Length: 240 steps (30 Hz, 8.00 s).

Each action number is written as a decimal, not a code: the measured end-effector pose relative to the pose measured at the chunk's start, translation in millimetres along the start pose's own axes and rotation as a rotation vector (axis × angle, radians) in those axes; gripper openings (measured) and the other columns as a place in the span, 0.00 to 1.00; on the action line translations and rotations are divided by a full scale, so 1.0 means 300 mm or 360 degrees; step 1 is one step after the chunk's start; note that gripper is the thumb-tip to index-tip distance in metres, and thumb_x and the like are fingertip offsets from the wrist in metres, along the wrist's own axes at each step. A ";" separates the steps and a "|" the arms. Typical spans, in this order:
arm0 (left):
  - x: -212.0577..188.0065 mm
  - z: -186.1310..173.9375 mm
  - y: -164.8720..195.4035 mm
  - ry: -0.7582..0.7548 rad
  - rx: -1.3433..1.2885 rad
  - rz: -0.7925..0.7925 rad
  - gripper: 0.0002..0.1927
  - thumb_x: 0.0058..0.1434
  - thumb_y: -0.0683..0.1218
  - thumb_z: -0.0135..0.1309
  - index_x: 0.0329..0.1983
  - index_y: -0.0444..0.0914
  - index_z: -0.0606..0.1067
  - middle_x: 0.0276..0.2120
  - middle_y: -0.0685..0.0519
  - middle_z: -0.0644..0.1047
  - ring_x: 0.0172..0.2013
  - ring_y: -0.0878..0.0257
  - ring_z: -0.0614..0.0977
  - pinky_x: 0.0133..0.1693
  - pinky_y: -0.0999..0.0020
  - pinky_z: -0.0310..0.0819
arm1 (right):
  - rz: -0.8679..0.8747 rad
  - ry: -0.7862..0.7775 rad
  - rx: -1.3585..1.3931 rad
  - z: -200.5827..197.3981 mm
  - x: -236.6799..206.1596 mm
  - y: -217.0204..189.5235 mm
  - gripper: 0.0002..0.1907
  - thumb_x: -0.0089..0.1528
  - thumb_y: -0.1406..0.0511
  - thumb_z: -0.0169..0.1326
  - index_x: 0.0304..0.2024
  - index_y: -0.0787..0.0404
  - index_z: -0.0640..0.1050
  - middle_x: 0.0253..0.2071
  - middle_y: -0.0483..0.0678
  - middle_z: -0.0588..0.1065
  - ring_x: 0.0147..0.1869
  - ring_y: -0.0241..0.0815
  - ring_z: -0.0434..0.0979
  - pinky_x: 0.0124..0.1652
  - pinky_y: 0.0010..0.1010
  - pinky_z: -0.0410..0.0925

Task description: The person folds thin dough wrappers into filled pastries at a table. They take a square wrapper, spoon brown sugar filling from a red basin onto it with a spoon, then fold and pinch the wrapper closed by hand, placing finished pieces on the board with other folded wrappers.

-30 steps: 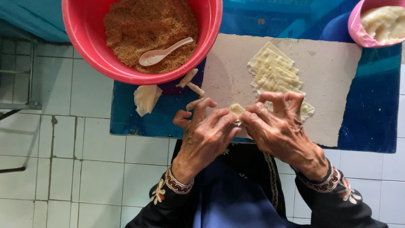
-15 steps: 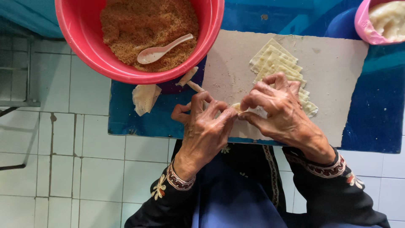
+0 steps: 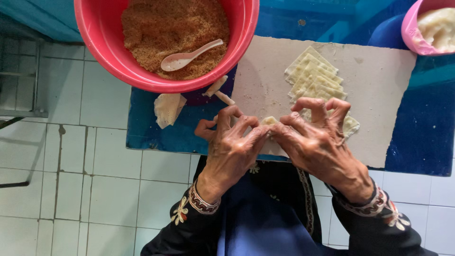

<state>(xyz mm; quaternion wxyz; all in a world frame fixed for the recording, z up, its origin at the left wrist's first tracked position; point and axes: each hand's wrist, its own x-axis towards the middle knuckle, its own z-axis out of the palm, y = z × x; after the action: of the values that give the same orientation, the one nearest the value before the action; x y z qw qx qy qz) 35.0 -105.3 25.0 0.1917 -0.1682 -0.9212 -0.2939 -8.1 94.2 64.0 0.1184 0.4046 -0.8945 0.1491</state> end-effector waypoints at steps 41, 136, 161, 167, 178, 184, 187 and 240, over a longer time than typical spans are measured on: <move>0.012 0.034 -0.019 0.0068 -0.0015 -0.0118 0.19 0.61 0.37 0.61 0.56 0.39 0.76 0.57 0.51 0.73 0.60 0.45 0.67 0.54 0.62 0.67 | 0.0160 0.0017 -0.0723 0.063 -0.027 -0.065 0.16 0.68 0.57 0.58 0.56 0.51 0.83 0.57 0.41 0.76 0.73 0.51 0.58 0.57 0.58 0.51; 0.031 0.093 0.146 0.0386 -0.0338 -0.0220 0.33 0.57 0.47 0.64 0.65 0.45 0.65 0.56 0.54 0.73 0.61 0.56 0.67 0.59 0.52 0.52 | 0.0299 0.0351 -0.0034 -0.113 -0.035 0.158 0.10 0.58 0.66 0.63 0.41 0.53 0.78 0.43 0.40 0.76 0.58 0.47 0.68 0.57 0.46 0.53; -0.037 -0.063 -0.060 0.0346 -0.0080 -0.0082 0.10 0.53 0.48 0.67 0.34 0.50 0.76 0.43 0.66 0.77 0.59 0.61 0.73 0.52 0.48 0.48 | -0.0189 0.0122 -0.0203 -0.075 0.614 0.024 0.05 0.57 0.62 0.63 0.36 0.45 0.84 0.40 0.36 0.76 0.57 0.47 0.69 0.51 0.55 0.51; -0.045 -0.063 -0.105 0.0260 -0.0071 -0.0077 0.11 0.55 0.50 0.65 0.39 0.49 0.76 0.46 0.65 0.76 0.56 0.62 0.73 0.49 0.48 0.49 | 0.0013 -0.0773 -0.0457 0.028 0.867 0.033 0.11 0.49 0.54 0.64 0.36 0.39 0.86 0.37 0.36 0.76 0.49 0.48 0.66 0.46 0.63 0.50; -0.064 -0.018 -0.141 0.0311 -0.0076 -0.0061 0.09 0.62 0.51 0.63 0.41 0.49 0.76 0.46 0.66 0.75 0.57 0.63 0.72 0.51 0.50 0.48 | -0.0474 -0.0589 -0.0449 0.147 0.899 -0.014 0.07 0.52 0.61 0.60 0.31 0.53 0.82 0.35 0.41 0.75 0.52 0.49 0.67 0.42 0.58 0.54; -0.063 -0.035 -0.124 0.0290 -0.0063 -0.0101 0.09 0.60 0.51 0.63 0.40 0.50 0.75 0.46 0.65 0.74 0.58 0.62 0.72 0.52 0.48 0.48 | -0.0433 -0.0734 -0.0822 0.160 0.907 -0.072 0.07 0.57 0.61 0.58 0.36 0.53 0.82 0.39 0.42 0.75 0.53 0.48 0.65 0.45 0.56 0.54; -0.064 -0.044 -0.121 0.0290 -0.0037 -0.0090 0.09 0.61 0.51 0.63 0.40 0.50 0.74 0.46 0.66 0.74 0.58 0.62 0.72 0.52 0.48 0.48 | -0.0418 -0.0922 -0.0896 0.151 0.915 -0.099 0.07 0.58 0.61 0.57 0.37 0.52 0.82 0.42 0.41 0.74 0.57 0.48 0.63 0.48 0.56 0.54; -0.076 -0.015 0.040 0.0210 -0.0168 -0.0267 0.14 0.53 0.42 0.67 0.44 0.39 0.80 0.49 0.56 0.79 0.57 0.51 0.70 0.59 0.60 0.63 | 0.0240 -0.0089 0.0510 -0.121 -0.061 0.040 0.10 0.61 0.71 0.59 0.44 0.63 0.75 0.31 0.51 0.73 0.35 0.52 0.75 0.36 0.38 0.69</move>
<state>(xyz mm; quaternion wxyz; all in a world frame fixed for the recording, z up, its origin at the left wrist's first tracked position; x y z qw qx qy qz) 61.1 -103.4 23.8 0.2175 -0.0807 -0.9007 -0.3674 -2.1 127.3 89.5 0.0160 0.3539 -0.8900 0.2870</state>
